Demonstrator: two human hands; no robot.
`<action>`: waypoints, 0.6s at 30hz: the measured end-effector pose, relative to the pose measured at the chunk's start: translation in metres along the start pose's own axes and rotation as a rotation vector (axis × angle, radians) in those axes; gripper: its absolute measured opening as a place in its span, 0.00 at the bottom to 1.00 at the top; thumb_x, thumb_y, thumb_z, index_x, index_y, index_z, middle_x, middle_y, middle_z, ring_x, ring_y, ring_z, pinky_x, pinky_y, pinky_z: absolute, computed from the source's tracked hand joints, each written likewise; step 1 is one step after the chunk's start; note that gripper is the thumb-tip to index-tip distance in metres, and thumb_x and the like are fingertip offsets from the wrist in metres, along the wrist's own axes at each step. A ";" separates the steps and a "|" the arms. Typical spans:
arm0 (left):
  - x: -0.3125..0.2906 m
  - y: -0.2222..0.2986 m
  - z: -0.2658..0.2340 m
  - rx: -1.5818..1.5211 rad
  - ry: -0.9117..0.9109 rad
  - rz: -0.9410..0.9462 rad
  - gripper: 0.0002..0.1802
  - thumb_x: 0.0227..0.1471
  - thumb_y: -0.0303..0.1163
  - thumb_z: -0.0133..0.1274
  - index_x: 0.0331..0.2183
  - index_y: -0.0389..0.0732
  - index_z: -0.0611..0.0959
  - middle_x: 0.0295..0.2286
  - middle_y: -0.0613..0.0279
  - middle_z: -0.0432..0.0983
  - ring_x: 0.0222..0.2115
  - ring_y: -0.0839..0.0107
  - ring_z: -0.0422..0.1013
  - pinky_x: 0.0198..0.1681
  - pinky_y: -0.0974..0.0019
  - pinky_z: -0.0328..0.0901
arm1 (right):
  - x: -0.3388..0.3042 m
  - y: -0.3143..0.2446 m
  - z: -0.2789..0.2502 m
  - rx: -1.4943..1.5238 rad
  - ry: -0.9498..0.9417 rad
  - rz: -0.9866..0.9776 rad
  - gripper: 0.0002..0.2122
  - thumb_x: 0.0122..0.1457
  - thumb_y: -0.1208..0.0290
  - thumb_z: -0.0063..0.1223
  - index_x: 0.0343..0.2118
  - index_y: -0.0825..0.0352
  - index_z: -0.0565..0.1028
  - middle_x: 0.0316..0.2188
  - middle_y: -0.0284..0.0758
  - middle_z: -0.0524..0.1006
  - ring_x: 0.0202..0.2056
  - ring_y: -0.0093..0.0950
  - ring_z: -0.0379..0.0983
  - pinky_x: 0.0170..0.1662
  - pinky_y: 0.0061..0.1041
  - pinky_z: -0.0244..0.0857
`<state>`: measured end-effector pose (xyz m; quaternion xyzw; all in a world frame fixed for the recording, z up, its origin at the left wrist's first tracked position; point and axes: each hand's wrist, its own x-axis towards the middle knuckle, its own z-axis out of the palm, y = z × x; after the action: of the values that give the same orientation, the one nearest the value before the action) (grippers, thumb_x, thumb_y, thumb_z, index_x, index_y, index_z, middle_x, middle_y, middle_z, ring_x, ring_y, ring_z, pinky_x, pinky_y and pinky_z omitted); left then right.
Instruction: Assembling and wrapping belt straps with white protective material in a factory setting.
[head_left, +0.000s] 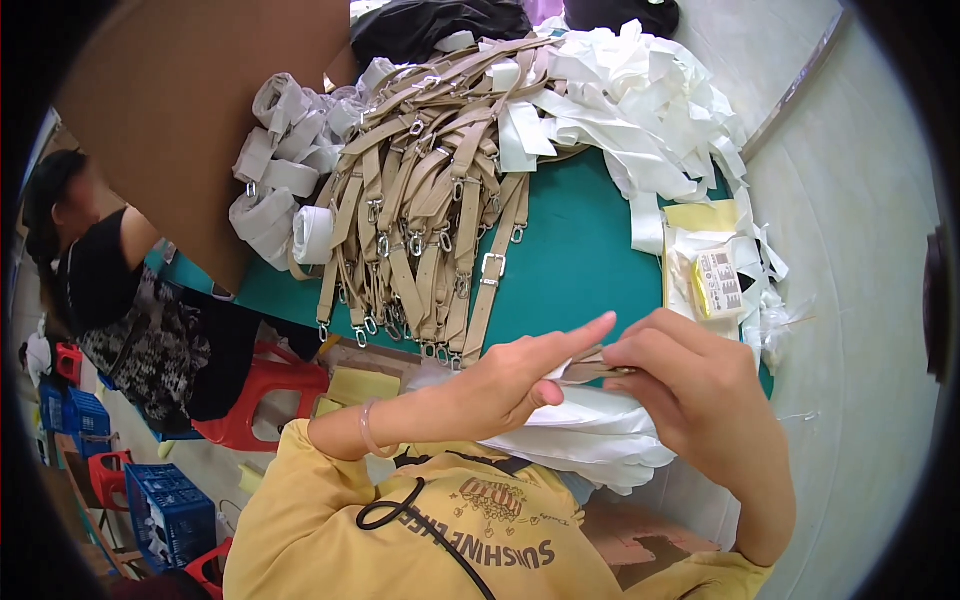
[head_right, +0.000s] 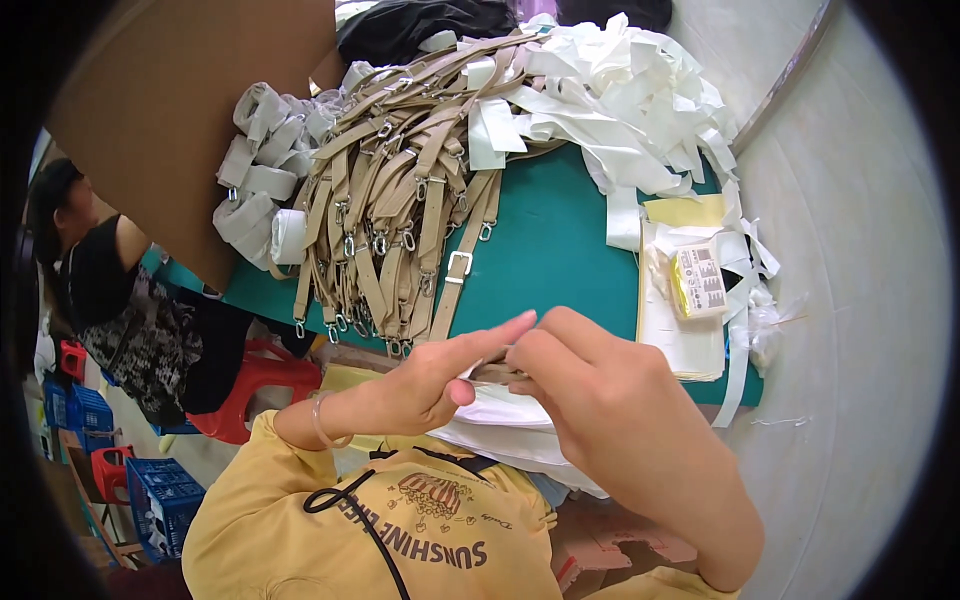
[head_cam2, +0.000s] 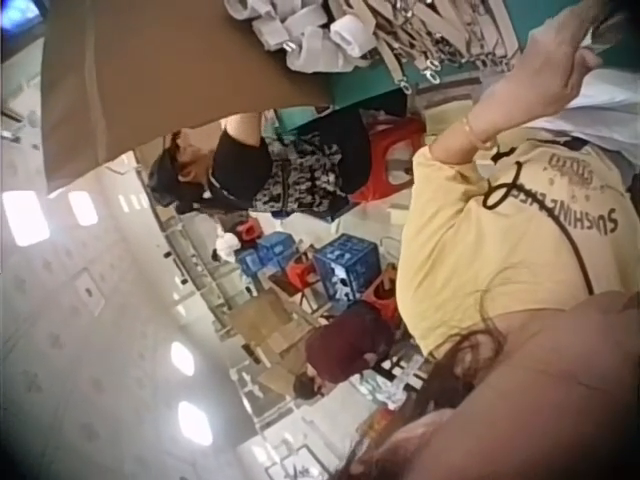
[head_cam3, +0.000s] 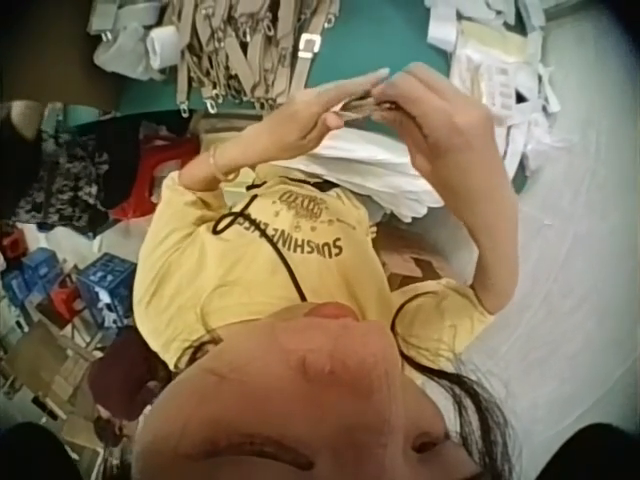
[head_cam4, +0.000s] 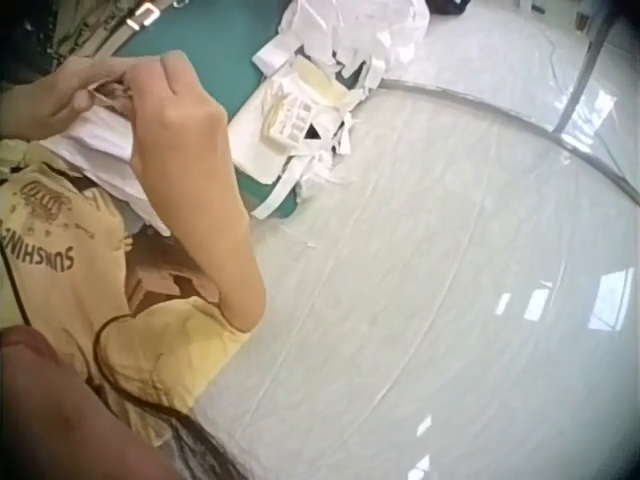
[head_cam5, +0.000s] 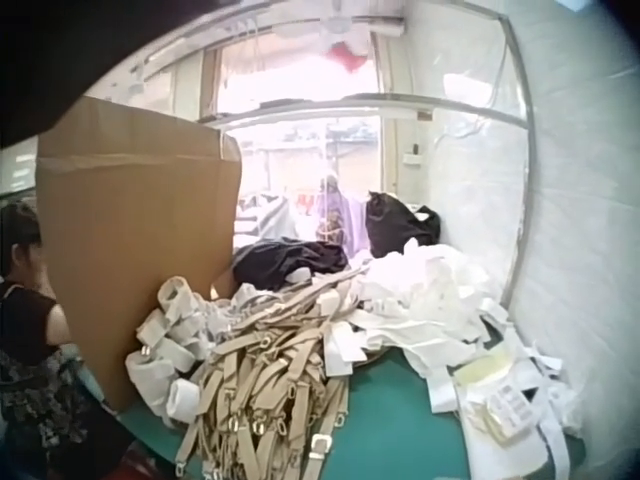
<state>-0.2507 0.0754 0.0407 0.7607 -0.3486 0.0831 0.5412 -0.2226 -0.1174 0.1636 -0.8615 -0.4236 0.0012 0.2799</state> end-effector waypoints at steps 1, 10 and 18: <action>0.002 0.003 -0.002 0.020 -0.015 0.018 0.34 0.60 0.40 0.43 0.62 0.40 0.54 0.46 0.47 0.70 0.36 0.52 0.71 0.42 0.60 0.65 | 0.000 -0.001 0.000 -0.005 0.006 -0.002 0.10 0.42 0.84 0.62 0.29 0.67 0.76 0.25 0.35 0.74 0.25 0.30 0.73 0.27 0.24 0.65; -0.020 -0.002 0.004 0.291 0.070 -0.034 0.25 0.59 0.34 0.45 0.55 0.30 0.67 0.52 0.46 0.67 0.42 0.54 0.73 0.45 0.60 0.66 | -0.004 -0.001 0.001 0.022 0.042 0.008 0.09 0.44 0.83 0.62 0.29 0.69 0.75 0.26 0.35 0.73 0.24 0.29 0.72 0.26 0.25 0.65; -0.006 0.010 0.008 0.451 0.181 0.124 0.24 0.52 0.23 0.50 0.52 0.29 0.70 0.49 0.47 0.70 0.43 0.57 0.73 0.43 0.60 0.66 | -0.007 0.007 0.017 0.071 -0.045 0.049 0.10 0.45 0.81 0.62 0.33 0.70 0.75 0.26 0.36 0.73 0.24 0.30 0.71 0.27 0.25 0.65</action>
<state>-0.2635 0.0692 0.0422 0.8288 -0.3174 0.2599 0.3806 -0.2264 -0.1179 0.1436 -0.8608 -0.4084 0.0426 0.3006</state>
